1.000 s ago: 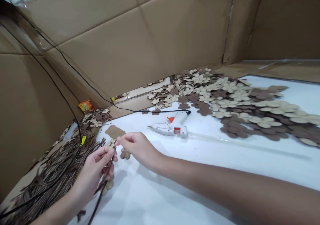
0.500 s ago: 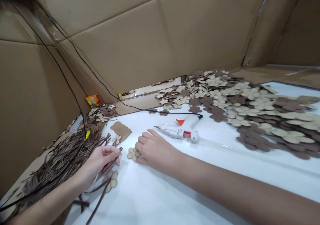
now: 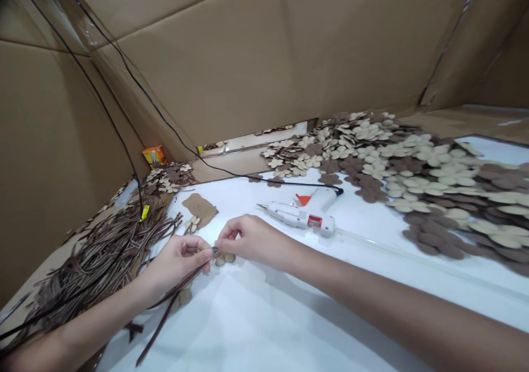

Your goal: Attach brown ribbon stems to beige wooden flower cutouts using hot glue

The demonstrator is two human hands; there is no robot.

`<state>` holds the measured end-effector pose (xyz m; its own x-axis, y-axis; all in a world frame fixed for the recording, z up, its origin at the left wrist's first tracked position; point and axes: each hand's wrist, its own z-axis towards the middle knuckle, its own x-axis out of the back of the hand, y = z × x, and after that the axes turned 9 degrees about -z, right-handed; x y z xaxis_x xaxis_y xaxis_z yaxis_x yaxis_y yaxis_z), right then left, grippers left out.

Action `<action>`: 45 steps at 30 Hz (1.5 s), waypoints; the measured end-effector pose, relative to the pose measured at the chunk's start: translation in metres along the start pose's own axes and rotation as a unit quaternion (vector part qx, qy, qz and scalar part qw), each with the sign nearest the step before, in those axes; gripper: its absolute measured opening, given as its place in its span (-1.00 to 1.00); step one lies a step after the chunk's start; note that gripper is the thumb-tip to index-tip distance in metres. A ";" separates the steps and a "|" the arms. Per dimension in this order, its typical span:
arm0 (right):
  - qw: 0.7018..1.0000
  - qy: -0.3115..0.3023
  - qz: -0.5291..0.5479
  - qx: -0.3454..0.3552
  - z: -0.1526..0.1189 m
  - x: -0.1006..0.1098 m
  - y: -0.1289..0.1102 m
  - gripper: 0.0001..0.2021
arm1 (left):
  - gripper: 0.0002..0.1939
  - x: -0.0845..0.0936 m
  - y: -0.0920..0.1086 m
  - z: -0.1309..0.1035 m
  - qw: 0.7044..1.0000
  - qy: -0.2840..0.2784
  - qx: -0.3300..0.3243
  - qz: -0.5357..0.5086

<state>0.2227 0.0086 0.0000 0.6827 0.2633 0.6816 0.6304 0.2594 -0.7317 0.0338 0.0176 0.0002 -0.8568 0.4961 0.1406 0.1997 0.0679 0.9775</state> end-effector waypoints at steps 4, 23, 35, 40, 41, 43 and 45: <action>0.999 -0.018 0.050 -0.012 0.002 -0.006 0.008 -0.79 | -0.73 -0.005 0.003 0.002 1.000 -0.004 0.019 0.002; 0.996 0.007 0.054 -0.064 0.001 -0.013 0.000 -0.90 | -0.76 0.001 0.000 0.008 0.990 -0.006 0.138 0.033; 0.997 0.005 0.023 -0.077 0.005 -0.014 0.003 -0.93 | -0.78 -0.005 -0.001 0.011 0.985 0.022 0.154 0.081; 0.997 0.002 -0.029 -0.067 0.006 -0.011 0.000 -0.92 | -0.79 -0.002 -0.004 0.014 0.981 0.026 0.163 0.101; 0.997 0.002 -0.034 -0.064 0.006 -0.011 0.000 -0.92 | -0.79 -0.001 -0.005 0.016 0.980 0.020 0.169 0.101; 0.997 0.004 -0.039 -0.061 0.006 -0.011 0.000 -0.92 | -0.80 0.001 -0.007 0.019 0.978 0.008 0.187 0.098; 0.997 0.006 -0.041 -0.063 0.006 -0.012 -0.001 -0.92 | -0.79 0.002 -0.008 0.021 0.977 0.006 0.191 0.097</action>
<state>0.2120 0.0112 -0.0072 0.6309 0.2355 0.7393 0.7249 0.1607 -0.6698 0.0405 0.0367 -0.0104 -0.7898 0.5221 0.3218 0.5205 0.2932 0.8019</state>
